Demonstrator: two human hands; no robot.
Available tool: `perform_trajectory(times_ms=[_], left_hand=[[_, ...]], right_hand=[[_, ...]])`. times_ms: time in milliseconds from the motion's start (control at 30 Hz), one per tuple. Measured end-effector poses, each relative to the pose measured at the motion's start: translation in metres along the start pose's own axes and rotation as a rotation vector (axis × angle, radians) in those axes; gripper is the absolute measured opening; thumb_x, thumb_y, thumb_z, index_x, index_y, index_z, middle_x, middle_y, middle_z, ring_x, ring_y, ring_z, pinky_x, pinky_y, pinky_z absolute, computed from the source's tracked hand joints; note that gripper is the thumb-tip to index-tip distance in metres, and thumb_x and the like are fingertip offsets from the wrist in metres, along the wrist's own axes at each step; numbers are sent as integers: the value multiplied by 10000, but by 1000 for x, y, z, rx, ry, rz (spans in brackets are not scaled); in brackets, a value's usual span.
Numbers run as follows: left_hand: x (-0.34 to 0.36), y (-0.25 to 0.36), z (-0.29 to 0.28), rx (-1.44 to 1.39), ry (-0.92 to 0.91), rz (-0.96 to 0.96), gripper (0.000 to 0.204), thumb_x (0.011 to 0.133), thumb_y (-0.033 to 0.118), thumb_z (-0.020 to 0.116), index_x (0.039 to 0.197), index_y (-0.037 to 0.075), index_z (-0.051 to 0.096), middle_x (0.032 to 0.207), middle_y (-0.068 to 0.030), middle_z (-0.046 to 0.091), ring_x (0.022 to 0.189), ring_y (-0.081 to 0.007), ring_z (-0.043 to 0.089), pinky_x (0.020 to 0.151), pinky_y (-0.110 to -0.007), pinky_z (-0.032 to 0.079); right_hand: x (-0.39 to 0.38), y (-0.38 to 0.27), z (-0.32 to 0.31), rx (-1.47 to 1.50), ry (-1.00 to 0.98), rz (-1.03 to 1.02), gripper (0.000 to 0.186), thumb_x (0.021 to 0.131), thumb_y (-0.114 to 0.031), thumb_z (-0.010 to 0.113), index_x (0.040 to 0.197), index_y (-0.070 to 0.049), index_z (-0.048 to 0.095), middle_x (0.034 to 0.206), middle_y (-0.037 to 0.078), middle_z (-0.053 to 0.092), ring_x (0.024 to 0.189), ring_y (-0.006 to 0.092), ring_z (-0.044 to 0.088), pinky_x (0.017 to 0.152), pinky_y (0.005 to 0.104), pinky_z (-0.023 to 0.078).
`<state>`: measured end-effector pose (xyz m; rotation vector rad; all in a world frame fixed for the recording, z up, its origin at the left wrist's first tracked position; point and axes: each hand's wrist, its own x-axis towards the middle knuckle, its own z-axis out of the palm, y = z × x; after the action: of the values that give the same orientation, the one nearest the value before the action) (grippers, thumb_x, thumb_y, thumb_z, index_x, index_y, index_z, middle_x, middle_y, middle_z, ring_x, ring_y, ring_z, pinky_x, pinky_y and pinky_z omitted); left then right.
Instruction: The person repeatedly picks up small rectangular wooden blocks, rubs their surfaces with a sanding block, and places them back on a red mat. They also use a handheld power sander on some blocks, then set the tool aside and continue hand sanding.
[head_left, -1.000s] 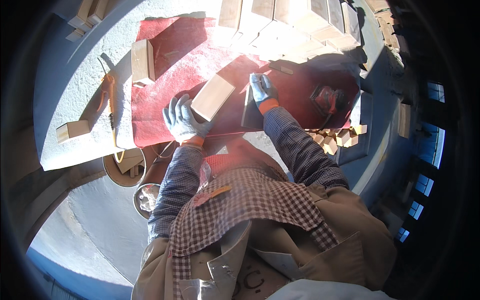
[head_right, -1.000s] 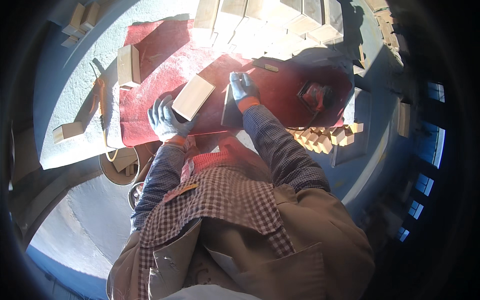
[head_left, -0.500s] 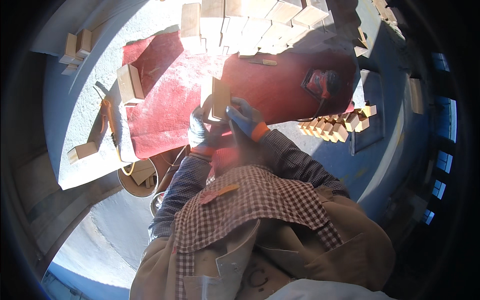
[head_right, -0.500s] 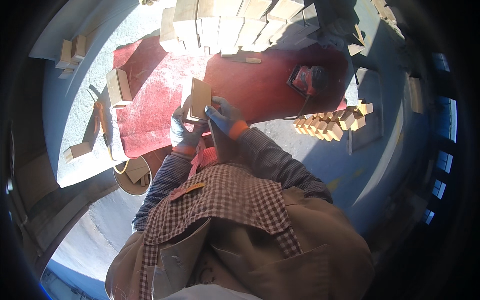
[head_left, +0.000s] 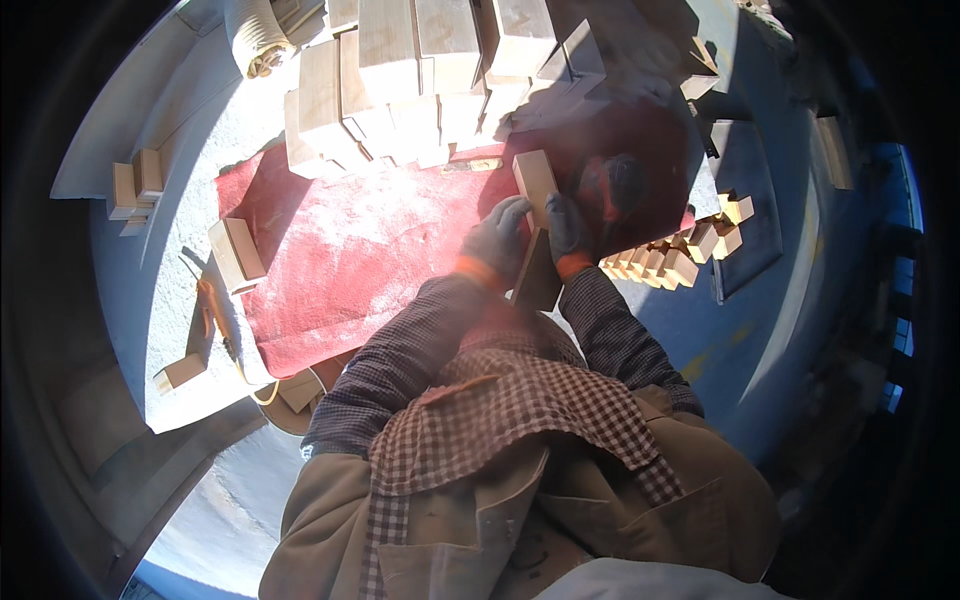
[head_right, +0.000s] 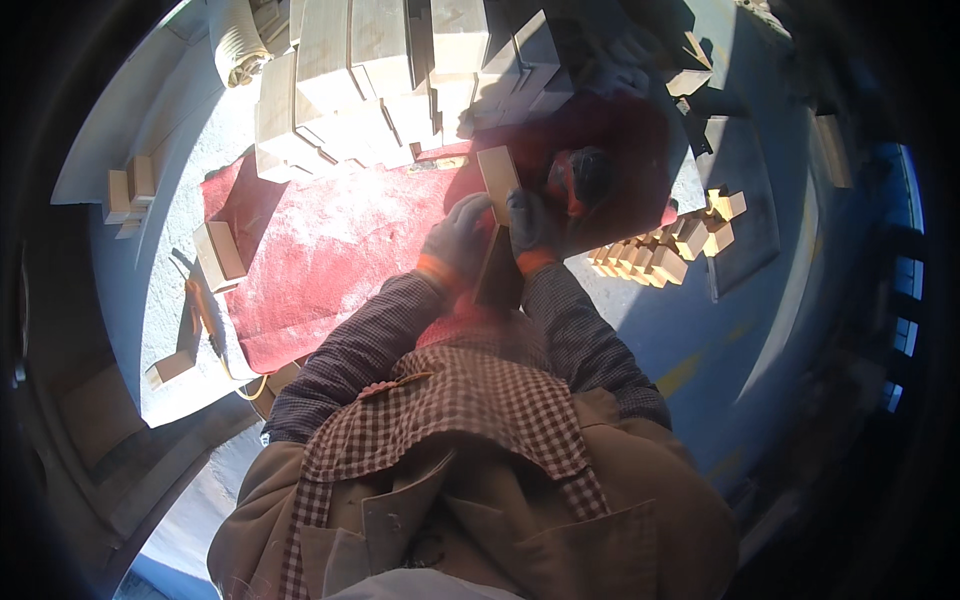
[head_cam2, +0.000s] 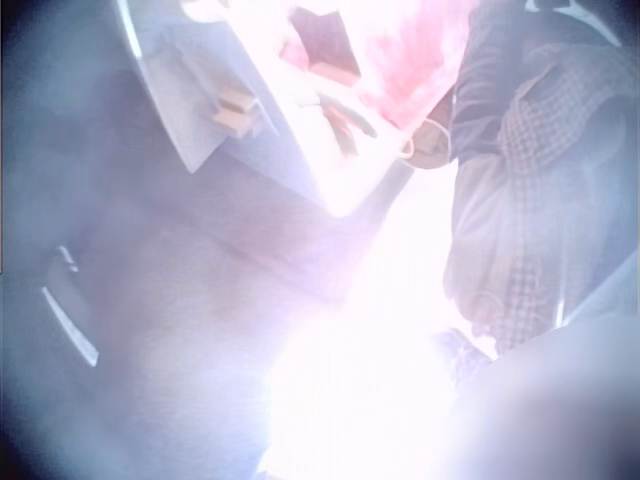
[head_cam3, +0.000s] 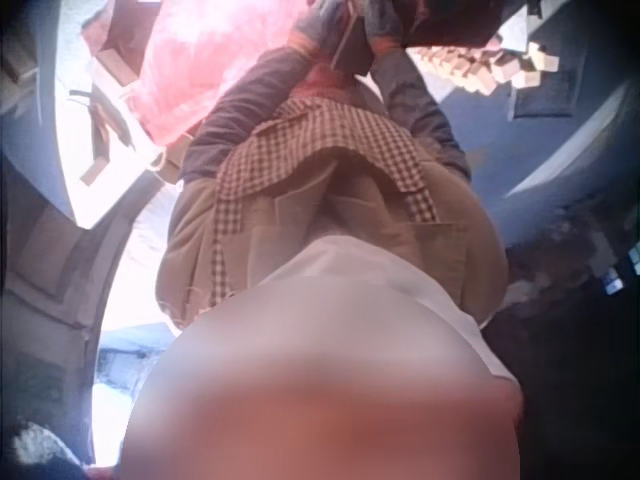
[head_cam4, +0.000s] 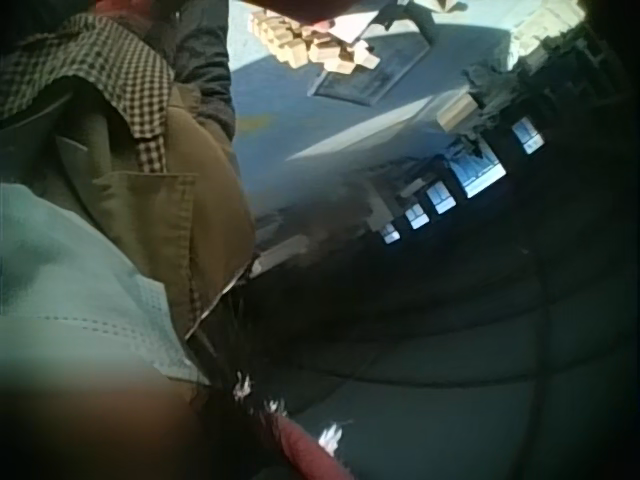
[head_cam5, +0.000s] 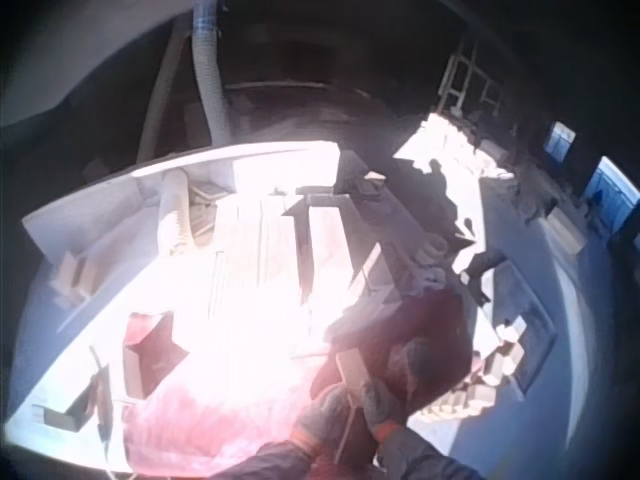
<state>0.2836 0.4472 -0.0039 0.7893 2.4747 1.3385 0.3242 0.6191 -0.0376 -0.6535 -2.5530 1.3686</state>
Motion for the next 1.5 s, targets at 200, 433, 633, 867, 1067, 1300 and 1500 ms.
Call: perform_trajectory(times_ms=[200, 433, 633, 867, 1067, 1300, 1500], left_hand=[[64, -32, -38, 585, -121, -179, 417, 945, 107, 562, 1354, 133, 487, 1473, -170, 454, 1044, -421, 672, 858, -499, 570], [54, -20, -50, 725, -282, -275, 199, 945, 127, 583, 1140, 99, 559, 1138, -195, 622, 930, -425, 700, 770, -506, 571], [51, 67, -80, 462, 102, 263, 134, 971, 219, 642, 1053, 113, 639, 984, -130, 676, 790, -353, 683, 657, -471, 542], [240, 86, 36, 210, -142, 307, 224, 910, 151, 683, 1103, 80, 594, 778, -137, 686, 669, -241, 691, 586, -375, 533], [263, 59, 94, 98, -149, 295, 342, 888, 237, 684, 1181, 70, 631, 1084, -180, 691, 933, -363, 680, 816, -444, 552], [92, 124, 3, -100, -152, 499, 451, 827, 98, 777, 1235, 33, 597, 1334, -160, 618, 1094, -347, 683, 851, -409, 584], [-46, 10, -130, 140, 297, 245, 521, 807, 217, 821, 1244, 70, 578, 1291, -137, 609, 1094, -358, 651, 908, -445, 547]], right_hand=[[-6, -25, 0, -216, 212, -83, 442, 962, -435, 652, 1095, -15, 671, 980, 189, 703, 951, 348, 667, 891, 427, 506], [-19, -53, -14, -254, 116, -38, 661, 765, -470, 815, 1195, -5, 623, 1143, 205, 646, 1073, 357, 626, 980, 461, 456], [-17, -34, 7, -34, 30, 33, 606, 773, -392, 823, 1197, -23, 599, 1154, 196, 622, 1067, 350, 624, 922, 460, 478], [-12, -12, 31, 39, 106, -103, 646, 765, -336, 855, 1218, 6, 547, 1053, 202, 597, 962, 377, 612, 851, 464, 492], [-22, -3, 42, -100, 259, -184, 691, 740, -329, 867, 1260, -9, 542, 1091, 198, 589, 990, 374, 600, 895, 472, 477], [-4, 25, 48, -430, 259, -164, 644, 874, -452, 698, 1328, -20, 552, 1216, 193, 612, 1129, 371, 599, 950, 456, 493], [-20, -3, 30, -103, 377, -104, 715, 782, -504, 848, 1198, 28, 611, 1023, 166, 679, 943, 299, 661, 846, 408, 535]])
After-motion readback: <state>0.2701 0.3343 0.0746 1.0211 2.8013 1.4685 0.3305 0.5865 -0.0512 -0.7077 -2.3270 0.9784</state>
